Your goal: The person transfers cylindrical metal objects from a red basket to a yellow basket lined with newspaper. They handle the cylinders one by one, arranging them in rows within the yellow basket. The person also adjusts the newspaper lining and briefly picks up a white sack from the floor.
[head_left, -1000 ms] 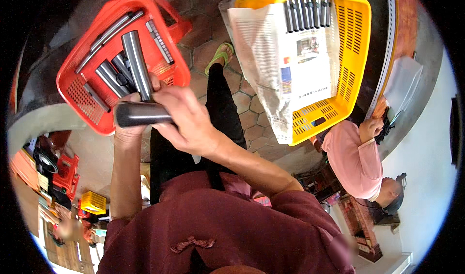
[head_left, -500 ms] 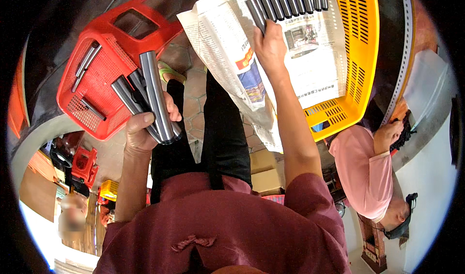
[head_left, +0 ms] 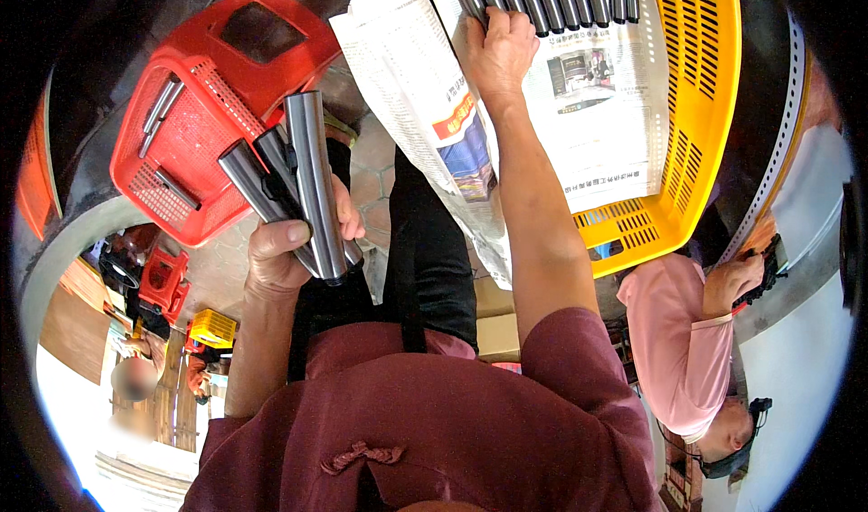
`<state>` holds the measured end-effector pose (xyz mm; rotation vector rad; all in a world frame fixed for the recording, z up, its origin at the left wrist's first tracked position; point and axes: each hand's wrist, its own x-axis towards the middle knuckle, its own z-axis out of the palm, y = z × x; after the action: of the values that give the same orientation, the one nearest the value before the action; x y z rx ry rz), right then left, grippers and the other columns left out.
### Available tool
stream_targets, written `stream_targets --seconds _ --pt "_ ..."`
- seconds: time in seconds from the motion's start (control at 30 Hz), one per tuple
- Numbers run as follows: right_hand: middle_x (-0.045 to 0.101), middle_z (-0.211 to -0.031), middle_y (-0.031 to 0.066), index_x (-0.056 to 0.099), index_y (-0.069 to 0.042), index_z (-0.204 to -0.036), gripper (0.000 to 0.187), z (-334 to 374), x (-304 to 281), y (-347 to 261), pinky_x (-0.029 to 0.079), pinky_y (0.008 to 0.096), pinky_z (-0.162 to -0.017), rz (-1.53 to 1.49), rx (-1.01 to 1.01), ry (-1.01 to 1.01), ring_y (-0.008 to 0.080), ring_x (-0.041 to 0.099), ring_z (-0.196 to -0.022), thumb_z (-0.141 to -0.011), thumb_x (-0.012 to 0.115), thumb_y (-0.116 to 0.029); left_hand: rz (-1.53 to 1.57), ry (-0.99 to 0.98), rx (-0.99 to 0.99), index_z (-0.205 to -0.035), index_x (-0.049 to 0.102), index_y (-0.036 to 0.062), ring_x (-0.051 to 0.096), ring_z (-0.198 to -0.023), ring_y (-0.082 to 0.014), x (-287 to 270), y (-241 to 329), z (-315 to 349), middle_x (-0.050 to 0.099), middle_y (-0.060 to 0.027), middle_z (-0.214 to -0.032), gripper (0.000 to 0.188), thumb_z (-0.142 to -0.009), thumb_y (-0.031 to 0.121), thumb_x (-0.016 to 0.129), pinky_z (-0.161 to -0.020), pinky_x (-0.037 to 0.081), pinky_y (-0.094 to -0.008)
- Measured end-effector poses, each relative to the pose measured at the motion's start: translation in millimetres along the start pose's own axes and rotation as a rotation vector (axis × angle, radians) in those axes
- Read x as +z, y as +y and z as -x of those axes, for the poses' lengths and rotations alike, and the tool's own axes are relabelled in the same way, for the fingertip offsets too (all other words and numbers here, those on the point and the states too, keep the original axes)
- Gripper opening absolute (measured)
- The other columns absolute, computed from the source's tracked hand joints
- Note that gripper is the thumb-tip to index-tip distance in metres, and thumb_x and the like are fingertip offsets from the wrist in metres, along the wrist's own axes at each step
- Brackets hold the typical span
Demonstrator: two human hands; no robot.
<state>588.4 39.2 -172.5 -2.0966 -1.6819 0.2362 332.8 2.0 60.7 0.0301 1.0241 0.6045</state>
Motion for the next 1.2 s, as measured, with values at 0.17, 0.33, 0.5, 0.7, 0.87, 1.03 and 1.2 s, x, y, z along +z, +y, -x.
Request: stream_targets --seconds 0.17,0.33,0.5,0.7,0.87,1.03,1.2 --pt "0.055 -0.094 0.0113 0.065 -0.007 -0.102 0.025 12 -5 -1 0.040 0.0437 -0.076 0.004 -0.020 -0.103 0.0314 0.052 -0.089 -0.082 0.066 -0.022 0.021 0.017 -0.010 -0.122 0.044 0.0057 0.053 -0.064 -0.0219 0 -2 1 0.051 -0.0082 -0.078 0.074 -0.059 0.029 0.075 -0.068 0.050 -0.0393" --pt "0.059 -0.090 0.0181 0.058 -0.003 -0.093 0.021 17 -8 -2 0.049 0.0470 -0.068 -0.028 -0.001 -0.220 0.0360 0.060 -0.078 -0.083 0.062 -0.021 0.001 -0.027 0.000 -0.105 0.050 0.0021 0.054 -0.065 -0.0219 1 -3 0 0.052 -0.0095 -0.076 0.059 -0.061 0.033 0.073 -0.069 0.050 -0.0375" --pt "0.058 -0.091 0.0191 0.056 -0.001 -0.091 0.028 22 -17 -12 0.053 0.0479 -0.066 -0.001 0.220 -0.399 0.0377 0.063 -0.080 -0.081 0.065 -0.026 0.028 -0.013 -0.022 -0.123 0.043 0.0055 0.052 -0.063 -0.0211 -2 -5 0 0.051 -0.0076 -0.077 0.075 -0.060 0.030 0.076 -0.068 0.049 -0.0385" --pt "0.055 -0.096 0.0196 0.052 -0.001 -0.092 0.038 7 -21 -13 0.052 0.0494 -0.068 0.026 0.224 -0.321 0.0388 0.061 -0.083 -0.077 0.069 -0.032 0.035 -0.039 -0.026 -0.122 0.043 0.0048 0.052 -0.064 -0.0212 -6 -3 1 0.051 -0.0077 -0.078 0.074 -0.062 0.030 0.078 -0.068 0.049 -0.0387" --pt "0.055 -0.099 0.0196 0.053 -0.003 -0.097 0.040 7 -22 -5 0.051 0.0499 -0.070 0.025 0.219 -0.338 0.0391 0.061 -0.088 -0.082 0.067 -0.037 -0.015 -0.023 -0.010 -0.095 0.050 0.0025 0.054 -0.064 -0.0219 2 5 -1 0.053 -0.0104 -0.073 0.055 -0.060 0.036 0.076 -0.069 0.050 -0.0358" --pt "0.060 -0.094 0.0199 0.054 -0.003 -0.097 0.037 14 -16 -2 0.051 0.0496 -0.068 0.021 0.201 -0.375 0.0402 0.063 -0.079 -0.084 0.064 -0.036 -0.020 -0.029 -0.011 -0.096 0.051 0.0022 0.054 -0.065 -0.0219 -3 5 0 0.053 -0.0103 -0.074 0.055 -0.061 0.036 0.076 -0.068 0.051 -0.0355" --pt "0.061 -0.089 0.0198 0.054 -0.002 -0.095 0.027 9 -12 -8 0.053 0.0459 -0.062 0.119 0.195 -0.287 0.0363 0.065 -0.070 -0.087 0.062 -0.026 0.004 -0.021 -0.008 -0.100 0.052 0.0008 0.054 -0.065 -0.0216 -7 6 1 0.053 -0.0101 -0.075 0.057 -0.061 0.035 0.076 -0.069 0.051 -0.0355"
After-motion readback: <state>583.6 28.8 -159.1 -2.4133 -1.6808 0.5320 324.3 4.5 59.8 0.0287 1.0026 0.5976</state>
